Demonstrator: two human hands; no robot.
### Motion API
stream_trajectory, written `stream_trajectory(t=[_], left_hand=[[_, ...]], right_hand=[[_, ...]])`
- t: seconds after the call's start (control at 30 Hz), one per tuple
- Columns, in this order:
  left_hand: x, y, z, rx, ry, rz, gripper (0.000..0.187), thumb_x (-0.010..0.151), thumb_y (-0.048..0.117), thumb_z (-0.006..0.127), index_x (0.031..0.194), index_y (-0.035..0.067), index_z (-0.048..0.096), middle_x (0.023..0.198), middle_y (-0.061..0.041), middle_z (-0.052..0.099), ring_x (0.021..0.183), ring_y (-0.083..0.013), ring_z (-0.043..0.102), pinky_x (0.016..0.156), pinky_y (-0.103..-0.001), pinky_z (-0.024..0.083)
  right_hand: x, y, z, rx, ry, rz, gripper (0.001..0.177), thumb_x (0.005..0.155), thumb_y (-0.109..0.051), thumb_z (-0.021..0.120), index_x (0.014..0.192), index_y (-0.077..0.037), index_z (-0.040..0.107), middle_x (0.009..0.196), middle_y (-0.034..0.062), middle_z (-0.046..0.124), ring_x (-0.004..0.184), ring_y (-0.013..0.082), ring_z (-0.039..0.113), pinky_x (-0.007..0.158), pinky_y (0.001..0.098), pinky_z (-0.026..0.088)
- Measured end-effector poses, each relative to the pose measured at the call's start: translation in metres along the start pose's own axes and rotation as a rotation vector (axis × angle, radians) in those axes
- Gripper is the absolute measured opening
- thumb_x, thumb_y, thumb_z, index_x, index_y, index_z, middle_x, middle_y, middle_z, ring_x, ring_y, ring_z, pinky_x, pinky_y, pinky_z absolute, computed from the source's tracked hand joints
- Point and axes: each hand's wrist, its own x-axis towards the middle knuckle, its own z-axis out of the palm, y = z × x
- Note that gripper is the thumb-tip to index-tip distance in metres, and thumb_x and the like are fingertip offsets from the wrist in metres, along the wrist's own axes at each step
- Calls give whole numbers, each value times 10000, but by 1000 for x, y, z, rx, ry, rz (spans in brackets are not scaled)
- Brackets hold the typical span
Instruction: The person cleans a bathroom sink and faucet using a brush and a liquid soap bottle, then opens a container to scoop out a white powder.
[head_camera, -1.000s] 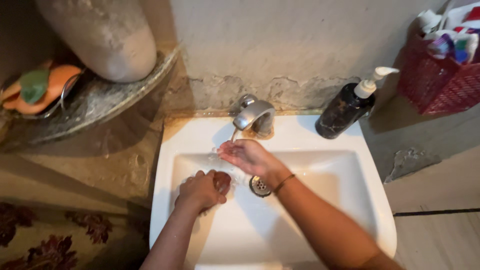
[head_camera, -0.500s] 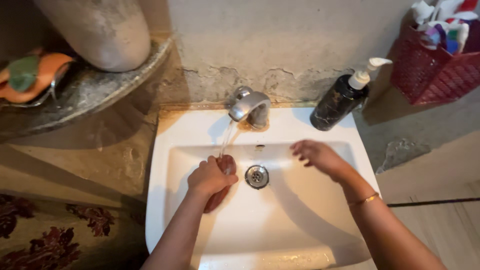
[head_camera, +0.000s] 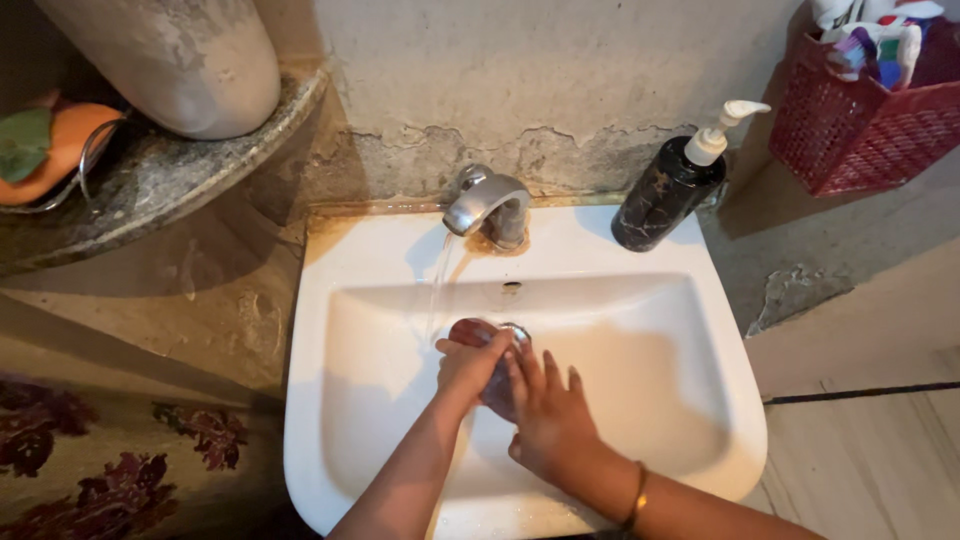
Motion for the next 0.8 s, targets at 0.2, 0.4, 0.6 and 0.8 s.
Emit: stream_trajectory(t=[0.2,0.4,0.6,0.8], left_hand=[[1,-10,-10,-413,-179,41,1073,725,674,676,1451,15,240,1396,-216,548,1175,-311,671,785,-477,644],[9,-19,-82,-411,-117,78,901,838,739,495,1468,108,368,1382,-152,516,1120,-323,619,836,-495,611],[1,-3,-130,-256,8,245,620,891,536,598,1336,107,551,1280,-81,601,1117,-253,604,885,-450,551],[-5,-7,-131,-170,21,330,510,886,454,652,1268,119,608,1039,-38,590,952,-166,573,803,-364,519]], right_hand=[[27,-4,35,-326,529,-123,819,841,-229,737,1519,-7,334,1474,304,414,1304,430,465,1043,564,426],[70,3,-20,700,-44,-1,843,830,-359,699,1589,-241,352,1365,187,558,1207,326,569,1049,407,461],[78,15,-3,1070,141,-294,790,840,-326,780,1529,-220,408,1271,169,612,1140,303,578,1004,385,457],[54,78,-18,12,589,-291,656,847,-355,804,1437,-438,531,1253,183,560,1064,320,564,846,441,452]])
